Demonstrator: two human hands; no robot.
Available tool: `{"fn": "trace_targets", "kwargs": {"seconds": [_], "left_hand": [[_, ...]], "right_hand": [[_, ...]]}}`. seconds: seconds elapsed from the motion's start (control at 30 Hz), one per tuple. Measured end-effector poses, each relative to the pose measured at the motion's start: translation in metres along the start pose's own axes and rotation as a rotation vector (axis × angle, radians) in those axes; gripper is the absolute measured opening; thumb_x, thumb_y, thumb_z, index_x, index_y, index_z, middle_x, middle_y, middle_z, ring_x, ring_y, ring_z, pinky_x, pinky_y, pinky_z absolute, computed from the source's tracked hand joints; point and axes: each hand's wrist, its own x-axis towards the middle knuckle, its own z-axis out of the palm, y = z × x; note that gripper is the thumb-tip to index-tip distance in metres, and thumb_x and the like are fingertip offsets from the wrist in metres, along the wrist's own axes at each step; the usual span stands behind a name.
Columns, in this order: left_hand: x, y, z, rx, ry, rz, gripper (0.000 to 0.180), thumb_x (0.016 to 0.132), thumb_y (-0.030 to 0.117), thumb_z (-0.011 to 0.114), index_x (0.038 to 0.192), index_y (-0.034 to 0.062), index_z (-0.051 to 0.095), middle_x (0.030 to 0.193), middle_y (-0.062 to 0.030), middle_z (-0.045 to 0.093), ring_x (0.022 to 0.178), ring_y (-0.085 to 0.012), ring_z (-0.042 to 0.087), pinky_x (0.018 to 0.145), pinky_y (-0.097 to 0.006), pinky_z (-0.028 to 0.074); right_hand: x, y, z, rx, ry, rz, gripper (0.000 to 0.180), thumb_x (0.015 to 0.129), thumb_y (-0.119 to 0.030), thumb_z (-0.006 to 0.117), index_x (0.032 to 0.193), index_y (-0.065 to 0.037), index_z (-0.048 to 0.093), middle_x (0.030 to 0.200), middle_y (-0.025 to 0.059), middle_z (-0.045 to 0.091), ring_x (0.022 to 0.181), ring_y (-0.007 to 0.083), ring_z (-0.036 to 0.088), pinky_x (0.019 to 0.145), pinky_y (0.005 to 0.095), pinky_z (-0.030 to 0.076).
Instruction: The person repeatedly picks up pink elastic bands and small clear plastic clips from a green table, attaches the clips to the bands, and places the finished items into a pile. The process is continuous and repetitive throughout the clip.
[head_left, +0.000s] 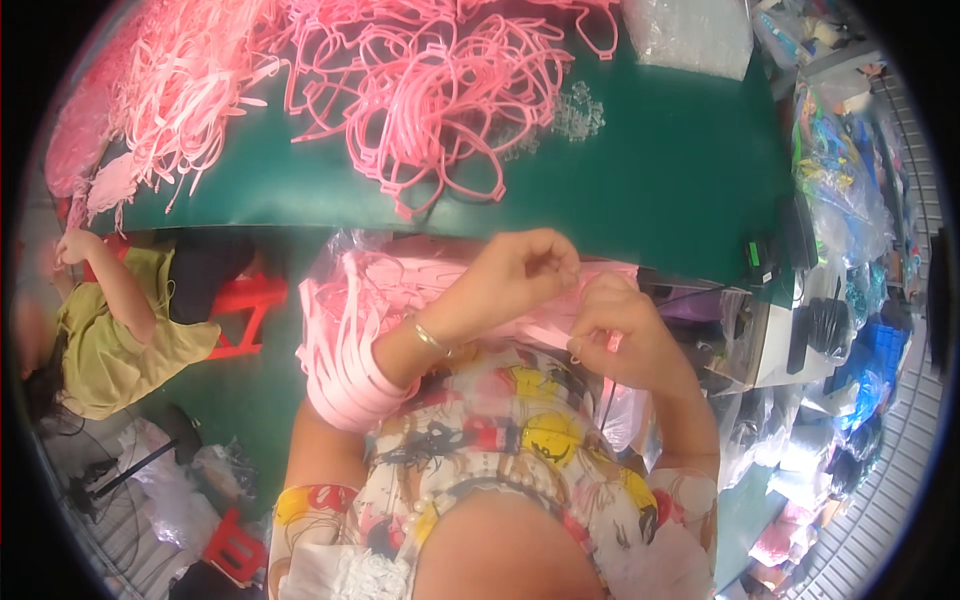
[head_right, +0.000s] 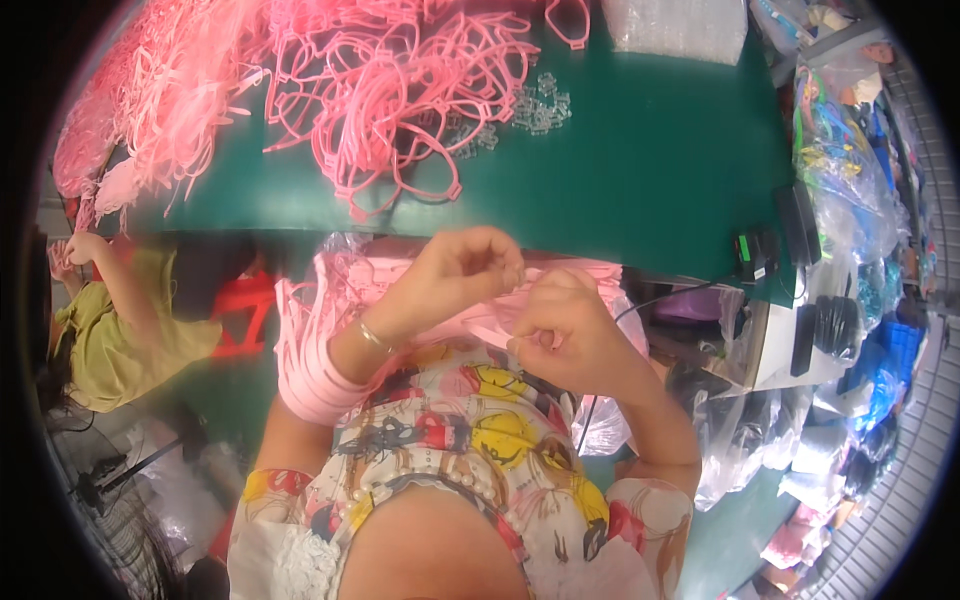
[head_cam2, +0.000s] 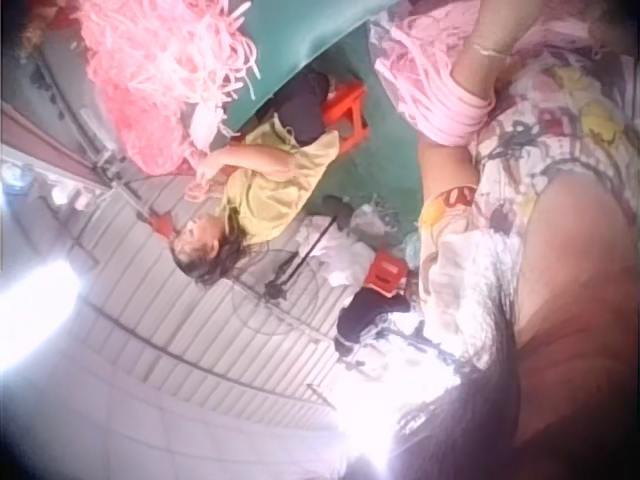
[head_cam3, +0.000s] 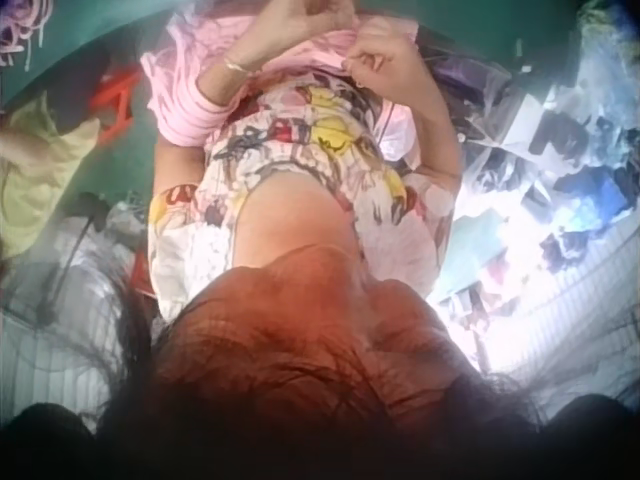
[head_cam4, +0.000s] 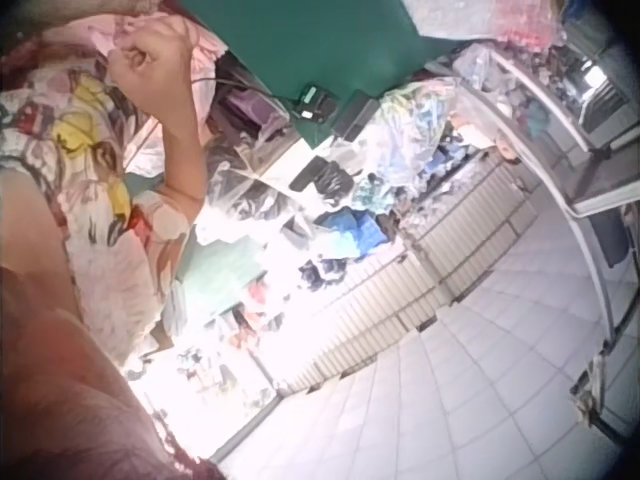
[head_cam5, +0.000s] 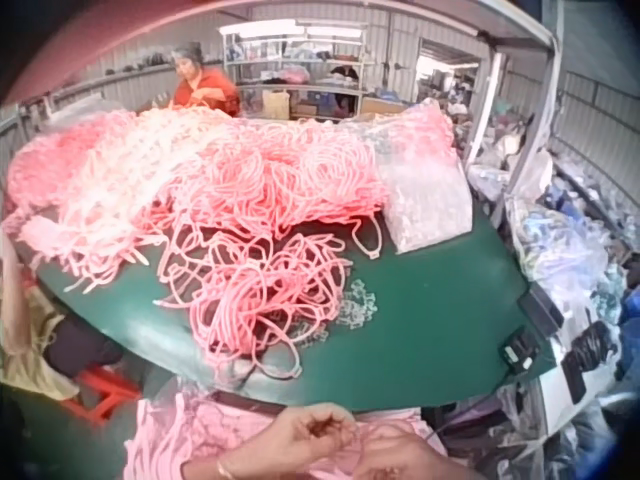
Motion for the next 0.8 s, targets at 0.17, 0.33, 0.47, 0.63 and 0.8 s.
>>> {"fn": "trace_targets", "kwargs": {"seconds": [0.17, 0.33, 0.47, 0.63, 0.8], "left_hand": [[-0.029, 0.004, 0.003, 0.076, -0.030, -0.038, 0.011, 0.085, 0.005, 0.061, 0.094, -0.0005, 0.063, 0.088, -0.0015, 0.062, 0.084, -0.0075, 0.056, 0.076, -0.025, 0.047], [-0.035, 0.004, 0.000, 0.150, -0.051, 0.011, 0.008, 0.084, 0.002, 0.064, 0.091, 0.0001, 0.066, 0.087, -0.0021, 0.065, 0.082, -0.0094, 0.058, 0.077, -0.026, 0.047], [-0.038, 0.011, -0.002, 0.309, -0.060, 0.084, 0.008, 0.081, 0.001, 0.065, 0.089, -0.0005, 0.067, 0.086, -0.0051, 0.066, 0.080, -0.0128, 0.061, 0.075, -0.027, 0.048], [-0.043, 0.006, 0.002, 0.488, 0.004, 0.287, 0.013, 0.076, -0.002, 0.065, 0.089, -0.0002, 0.068, 0.086, -0.0104, 0.066, 0.077, -0.0217, 0.064, 0.069, -0.031, 0.050], [-0.050, 0.002, 0.005, 0.800, -0.012, 0.525, 0.029, 0.069, -0.003, 0.067, 0.097, 0.0029, 0.067, 0.086, -0.0114, 0.064, 0.076, -0.0281, 0.064, 0.065, -0.034, 0.052]], "right_hand": [[0.001, -0.006, -0.001, -0.040, -0.006, 0.001, 0.007, 0.068, -0.009, 0.067, 0.067, -0.009, 0.060, 0.062, -0.0011, 0.049, 0.071, 0.0180, 0.048, 0.081, 0.0340, 0.034], [0.003, -0.005, -0.002, -0.055, -0.031, -0.011, 0.006, 0.069, -0.009, 0.066, 0.068, -0.010, 0.061, 0.062, -0.0010, 0.049, 0.074, 0.0188, 0.048, 0.081, 0.0342, 0.034], [0.003, -0.003, 0.000, -0.049, -0.013, -0.011, 0.006, 0.069, -0.008, 0.066, 0.068, -0.010, 0.060, 0.062, -0.0008, 0.049, 0.074, 0.0188, 0.048, 0.081, 0.0342, 0.034], [0.003, 0.003, 0.001, 0.053, -0.058, 0.029, 0.005, 0.069, -0.008, 0.065, 0.068, -0.010, 0.060, 0.063, -0.0006, 0.049, 0.073, 0.0185, 0.048, 0.075, 0.0322, 0.036], [0.004, 0.009, 0.005, 0.265, -0.084, 0.170, 0.003, 0.070, -0.005, 0.063, 0.068, -0.007, 0.062, 0.065, 0.0004, 0.049, 0.073, 0.0167, 0.046, 0.068, 0.0300, 0.037]]}}
